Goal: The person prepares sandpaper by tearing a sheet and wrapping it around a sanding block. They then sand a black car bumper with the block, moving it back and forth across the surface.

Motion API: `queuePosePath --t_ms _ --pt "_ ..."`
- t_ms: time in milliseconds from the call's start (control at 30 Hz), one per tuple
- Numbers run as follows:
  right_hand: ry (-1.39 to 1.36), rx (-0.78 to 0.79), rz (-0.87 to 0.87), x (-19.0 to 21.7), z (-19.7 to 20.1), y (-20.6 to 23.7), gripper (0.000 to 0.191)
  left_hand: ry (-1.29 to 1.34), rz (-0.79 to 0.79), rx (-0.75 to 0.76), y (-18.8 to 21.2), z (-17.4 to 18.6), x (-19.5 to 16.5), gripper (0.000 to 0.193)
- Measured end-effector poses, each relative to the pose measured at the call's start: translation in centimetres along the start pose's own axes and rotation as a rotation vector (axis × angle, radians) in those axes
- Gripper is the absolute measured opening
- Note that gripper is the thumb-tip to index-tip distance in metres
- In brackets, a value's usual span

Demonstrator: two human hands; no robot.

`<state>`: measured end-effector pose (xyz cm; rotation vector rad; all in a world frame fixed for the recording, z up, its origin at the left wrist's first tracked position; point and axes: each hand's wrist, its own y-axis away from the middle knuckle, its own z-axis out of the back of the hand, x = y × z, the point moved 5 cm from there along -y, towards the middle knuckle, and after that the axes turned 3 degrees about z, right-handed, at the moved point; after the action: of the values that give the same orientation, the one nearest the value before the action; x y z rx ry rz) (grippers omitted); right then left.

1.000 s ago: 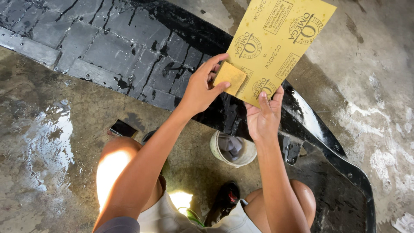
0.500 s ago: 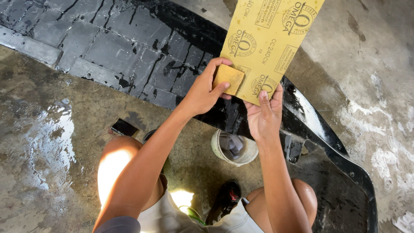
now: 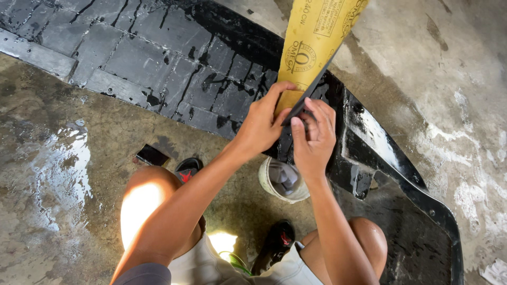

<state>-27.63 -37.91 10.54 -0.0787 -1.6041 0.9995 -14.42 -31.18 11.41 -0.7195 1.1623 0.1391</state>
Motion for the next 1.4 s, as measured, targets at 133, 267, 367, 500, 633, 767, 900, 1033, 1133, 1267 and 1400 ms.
queuePosePath --t_ms 133,267,367,500,633,767,900,1033,1133,1267,1400 --pt "0.207 0.035 0.113 1.0 -0.2 -0.3 0.037 0.139 0.019 0.168 -0.2 -0.4 0.2 0.056" --pt "0.272 0.056 0.153 1.5 0.1 -0.4 0.043 0.451 0.025 0.423 -0.1 0.0 0.0 0.075" --pt "0.321 0.034 0.174 1.3 0.1 -0.2 0.047 0.458 0.040 0.495 0.3 -0.3 -0.3 0.090" --pt "0.247 0.013 0.136 0.4 0.2 -0.1 0.049 0.482 -0.010 0.451 0.7 -0.7 -1.1 0.076" --pt "0.003 0.017 0.157 0.0 0.9 -0.5 0.049 0.302 -0.133 0.444 0.4 -0.3 -1.9 0.067" --pt "-0.164 0.026 0.141 -0.1 1.5 -0.6 0.050 0.357 -0.117 0.332 0.0 0.5 -2.2 0.080" --pt "-0.210 0.004 0.125 -0.3 1.6 -0.6 0.051 0.700 0.132 0.286 -0.3 -0.3 -0.7 0.081" --pt "-0.245 0.023 0.148 -0.1 1.7 -0.6 0.053 0.866 0.082 0.313 -0.6 -0.7 0.5 0.043" --pt "-0.283 0.050 0.111 0.0 1.8 -0.7 0.053 0.833 0.057 0.369 -0.3 -0.5 1.5 0.026" --pt "-0.267 0.094 0.061 0.5 1.7 -0.7 0.055 0.780 0.045 0.353 -0.2 -0.7 2.1 0.026" --pt "-0.212 0.145 0.045 1.0 1.5 -0.8 0.058 0.694 0.038 0.215 -0.4 -0.6 1.9 0.043"
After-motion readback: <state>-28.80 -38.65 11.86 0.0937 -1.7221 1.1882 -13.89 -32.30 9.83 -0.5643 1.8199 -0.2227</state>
